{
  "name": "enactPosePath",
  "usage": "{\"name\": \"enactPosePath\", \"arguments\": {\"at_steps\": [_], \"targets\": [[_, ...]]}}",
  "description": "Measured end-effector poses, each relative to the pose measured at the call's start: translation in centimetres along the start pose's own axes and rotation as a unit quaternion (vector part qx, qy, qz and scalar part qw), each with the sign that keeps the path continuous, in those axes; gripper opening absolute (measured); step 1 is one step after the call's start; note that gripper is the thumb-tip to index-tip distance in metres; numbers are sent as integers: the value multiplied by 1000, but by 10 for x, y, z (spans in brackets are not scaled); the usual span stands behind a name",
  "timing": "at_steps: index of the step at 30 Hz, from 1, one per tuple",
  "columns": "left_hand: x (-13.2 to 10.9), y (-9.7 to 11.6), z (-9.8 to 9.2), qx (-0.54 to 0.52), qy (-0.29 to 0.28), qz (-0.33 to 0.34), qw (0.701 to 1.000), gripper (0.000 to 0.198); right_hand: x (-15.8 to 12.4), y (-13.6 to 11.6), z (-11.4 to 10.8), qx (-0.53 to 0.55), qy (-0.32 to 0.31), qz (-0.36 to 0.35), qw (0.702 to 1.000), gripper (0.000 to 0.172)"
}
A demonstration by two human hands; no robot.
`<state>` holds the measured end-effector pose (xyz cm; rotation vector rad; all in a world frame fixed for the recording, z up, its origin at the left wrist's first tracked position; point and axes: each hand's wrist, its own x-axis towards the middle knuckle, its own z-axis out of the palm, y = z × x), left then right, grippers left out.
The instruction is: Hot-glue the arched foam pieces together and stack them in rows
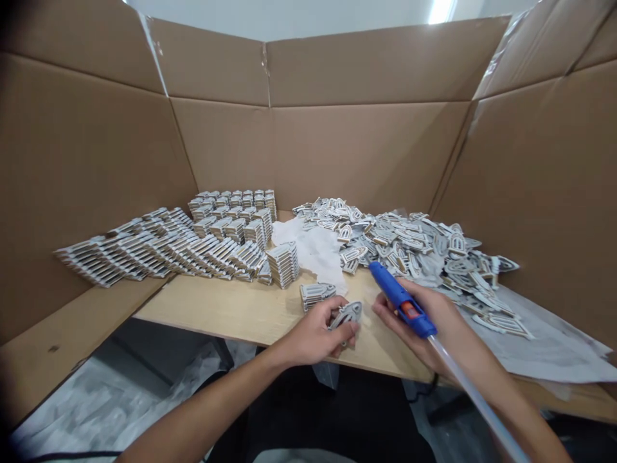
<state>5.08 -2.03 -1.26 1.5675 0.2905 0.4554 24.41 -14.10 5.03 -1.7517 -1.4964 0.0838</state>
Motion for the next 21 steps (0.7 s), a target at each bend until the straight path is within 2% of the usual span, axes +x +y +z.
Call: {"name": "enactPosePath", "arguments": {"at_steps": [2,6,11,14,16,18,21], "targets": [[1,-1,1,-5,10,-1,1000,39,-2,-12,-4,29,-50,0,998,28],[2,-1,1,-9,4,-4,1000,41,-2,-16,-6,30,-58,-9,998,26],[4,1,-3,71,17,71,995,30,3,-1,2,-78,6,-26,997,16],[4,2,-4,81,7,74,994,27,5,1,5,-118,51,-33,991,12],[5,2,-5,70,-3,70,995,26,6,-2,4,-132,76,-36,988,17],[5,2,-4,60,-6,62,996,26,5,-7,2,-107,79,-27,991,22],[5,3,-3,30,-9,38,999,31,3,-18,-1,18,30,-9,999,26]]}}
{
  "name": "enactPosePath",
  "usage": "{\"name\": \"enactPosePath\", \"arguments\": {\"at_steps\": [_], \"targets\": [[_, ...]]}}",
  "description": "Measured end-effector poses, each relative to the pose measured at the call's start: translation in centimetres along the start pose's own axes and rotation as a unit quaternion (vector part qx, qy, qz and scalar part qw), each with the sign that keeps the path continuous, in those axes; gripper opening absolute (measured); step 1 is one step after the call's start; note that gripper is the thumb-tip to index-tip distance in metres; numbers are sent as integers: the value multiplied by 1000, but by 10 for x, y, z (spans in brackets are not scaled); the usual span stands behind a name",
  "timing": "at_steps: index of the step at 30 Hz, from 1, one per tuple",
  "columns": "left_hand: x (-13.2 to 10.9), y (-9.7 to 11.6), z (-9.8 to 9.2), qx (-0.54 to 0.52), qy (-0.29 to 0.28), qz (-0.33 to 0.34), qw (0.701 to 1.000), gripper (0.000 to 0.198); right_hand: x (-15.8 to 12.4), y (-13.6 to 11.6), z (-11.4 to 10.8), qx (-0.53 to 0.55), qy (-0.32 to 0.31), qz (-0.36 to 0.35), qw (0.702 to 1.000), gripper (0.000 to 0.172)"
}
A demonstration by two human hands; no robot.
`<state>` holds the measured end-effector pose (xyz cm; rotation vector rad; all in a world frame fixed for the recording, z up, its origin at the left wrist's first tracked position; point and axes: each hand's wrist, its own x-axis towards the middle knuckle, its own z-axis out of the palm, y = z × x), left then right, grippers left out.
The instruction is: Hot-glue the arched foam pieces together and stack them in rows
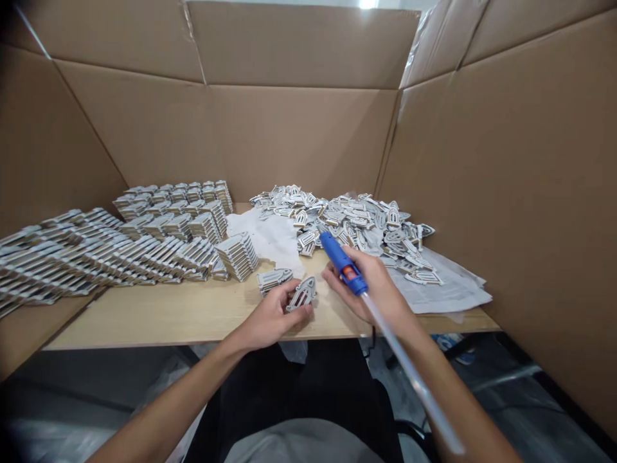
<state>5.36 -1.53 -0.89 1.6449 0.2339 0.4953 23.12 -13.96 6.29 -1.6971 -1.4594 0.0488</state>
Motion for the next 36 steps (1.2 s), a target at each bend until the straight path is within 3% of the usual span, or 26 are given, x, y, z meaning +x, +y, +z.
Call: {"name": "enactPosePath", "arguments": {"at_steps": [3,11,18,25,31,36], "targets": [[0,2,1,-37,-7,-17,999,37,-1,-4,0,78,-13,15,997,30],[-1,10,2,-38,-35,-31,998,39,4,19,11,50,42,10,998,26],[-1,9,3,-63,-22,-41,997,43,5,14,9,61,33,31,997,25],[1,12,1,-38,64,-22,997,49,5,5,13,196,-28,117,973,35],[1,16,4,-109,93,-34,989,44,2,2,17,206,-60,105,971,32],[1,15,5,-96,96,-28,990,39,1,2,15,215,-59,109,969,31]]}}
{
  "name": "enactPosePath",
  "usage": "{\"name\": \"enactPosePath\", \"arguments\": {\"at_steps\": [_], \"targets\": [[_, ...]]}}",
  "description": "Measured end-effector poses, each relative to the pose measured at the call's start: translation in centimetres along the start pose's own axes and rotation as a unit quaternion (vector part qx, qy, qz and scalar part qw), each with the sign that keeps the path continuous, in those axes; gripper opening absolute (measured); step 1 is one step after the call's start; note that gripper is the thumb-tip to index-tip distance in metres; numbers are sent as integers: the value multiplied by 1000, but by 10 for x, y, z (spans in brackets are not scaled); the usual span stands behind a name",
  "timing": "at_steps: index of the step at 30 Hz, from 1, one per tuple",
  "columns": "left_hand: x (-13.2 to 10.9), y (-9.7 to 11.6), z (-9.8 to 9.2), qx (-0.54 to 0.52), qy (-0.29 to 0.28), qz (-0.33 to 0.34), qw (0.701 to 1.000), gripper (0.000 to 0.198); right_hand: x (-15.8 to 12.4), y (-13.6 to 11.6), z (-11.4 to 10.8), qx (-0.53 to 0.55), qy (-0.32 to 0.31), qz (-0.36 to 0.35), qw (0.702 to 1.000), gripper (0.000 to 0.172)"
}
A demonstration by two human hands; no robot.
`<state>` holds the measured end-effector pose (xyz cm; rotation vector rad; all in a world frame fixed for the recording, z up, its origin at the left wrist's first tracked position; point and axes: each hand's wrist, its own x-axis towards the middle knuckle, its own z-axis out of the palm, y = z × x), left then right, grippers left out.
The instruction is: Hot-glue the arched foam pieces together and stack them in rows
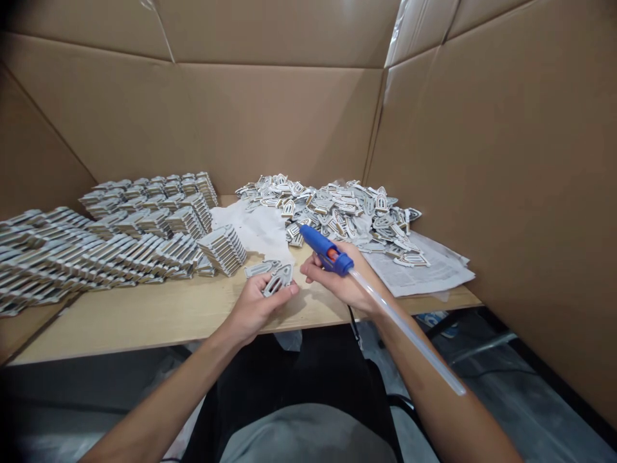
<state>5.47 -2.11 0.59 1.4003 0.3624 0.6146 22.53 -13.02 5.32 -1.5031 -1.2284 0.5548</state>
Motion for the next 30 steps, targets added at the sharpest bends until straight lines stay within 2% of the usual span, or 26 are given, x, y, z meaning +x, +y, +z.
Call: {"name": "enactPosePath", "arguments": {"at_steps": [8,12,16,22,30], "targets": [[0,-1,-1,24,11,13,1000,36,-1,-3,-9,6,8,-8,1000,33],[0,-2,-3,30,6,24,999,41,-2,-9,-7,-22,8,1,1000,33],[0,-2,-2,26,18,30,999,33,-2,-12,-4,-45,2,-4,999,29],[0,-1,-1,21,24,25,999,34,-2,-14,-6,-44,-13,-13,999,29],[0,-2,-1,70,-1,16,997,33,-3,-11,-12,-1,7,-23,1000,33]]}}
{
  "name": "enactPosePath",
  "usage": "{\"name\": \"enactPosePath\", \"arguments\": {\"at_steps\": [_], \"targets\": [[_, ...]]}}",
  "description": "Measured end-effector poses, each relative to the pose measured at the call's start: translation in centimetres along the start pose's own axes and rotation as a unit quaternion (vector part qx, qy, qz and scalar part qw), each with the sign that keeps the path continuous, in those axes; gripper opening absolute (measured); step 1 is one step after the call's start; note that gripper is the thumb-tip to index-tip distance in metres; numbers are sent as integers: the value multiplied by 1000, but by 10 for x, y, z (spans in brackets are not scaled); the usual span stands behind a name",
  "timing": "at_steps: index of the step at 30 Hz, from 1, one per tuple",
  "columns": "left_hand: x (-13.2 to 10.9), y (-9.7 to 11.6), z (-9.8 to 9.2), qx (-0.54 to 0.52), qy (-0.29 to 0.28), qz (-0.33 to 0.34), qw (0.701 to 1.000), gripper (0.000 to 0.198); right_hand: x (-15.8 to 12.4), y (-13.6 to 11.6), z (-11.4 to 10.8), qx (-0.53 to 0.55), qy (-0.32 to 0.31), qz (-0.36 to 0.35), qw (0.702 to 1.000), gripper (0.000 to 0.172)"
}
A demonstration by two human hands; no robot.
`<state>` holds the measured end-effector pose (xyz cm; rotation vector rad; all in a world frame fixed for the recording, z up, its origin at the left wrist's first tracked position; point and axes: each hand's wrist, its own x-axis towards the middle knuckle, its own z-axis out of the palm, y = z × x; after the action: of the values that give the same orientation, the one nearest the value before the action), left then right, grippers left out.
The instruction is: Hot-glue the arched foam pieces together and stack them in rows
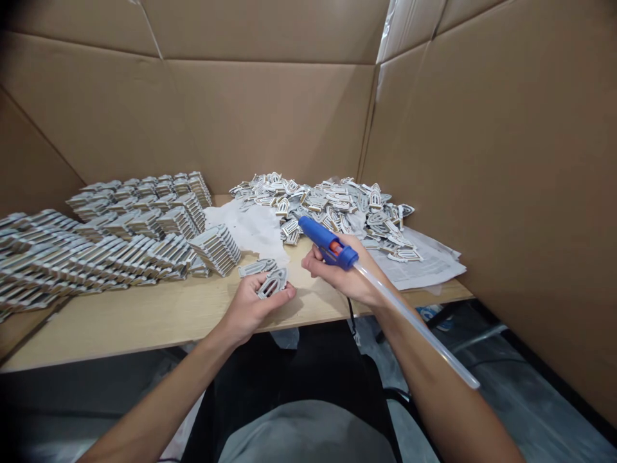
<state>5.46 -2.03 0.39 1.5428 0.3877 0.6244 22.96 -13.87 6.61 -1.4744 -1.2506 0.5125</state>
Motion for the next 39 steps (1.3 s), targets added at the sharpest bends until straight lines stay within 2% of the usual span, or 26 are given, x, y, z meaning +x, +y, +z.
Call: {"name": "enactPosePath", "arguments": {"at_steps": [3,7,12,20,30,35,39], "targets": [[0,-3,2,39,-8,2,999,37,-1,0,-5,-7,5,-11,1000,32],[-3,-6,2,58,-26,24,998,45,-4,-3,-8,-79,-2,-54,995,27],[-4,-10,1,56,-58,42,996,32,-6,1,-3,-180,-31,-108,977,17],[-1,-7,1,74,-87,56,992,24,-6,2,8,-247,-23,-111,962,15],[1,-4,1,31,-114,44,992,36,-6,-1,17,-241,-57,-113,962,13],[1,-4,0,51,-108,67,991,35,-7,-5,21,-255,-59,-122,957,16],[0,-3,0,37,-111,52,992,35,-7,-4,20,-254,-61,-126,957,17]]}}
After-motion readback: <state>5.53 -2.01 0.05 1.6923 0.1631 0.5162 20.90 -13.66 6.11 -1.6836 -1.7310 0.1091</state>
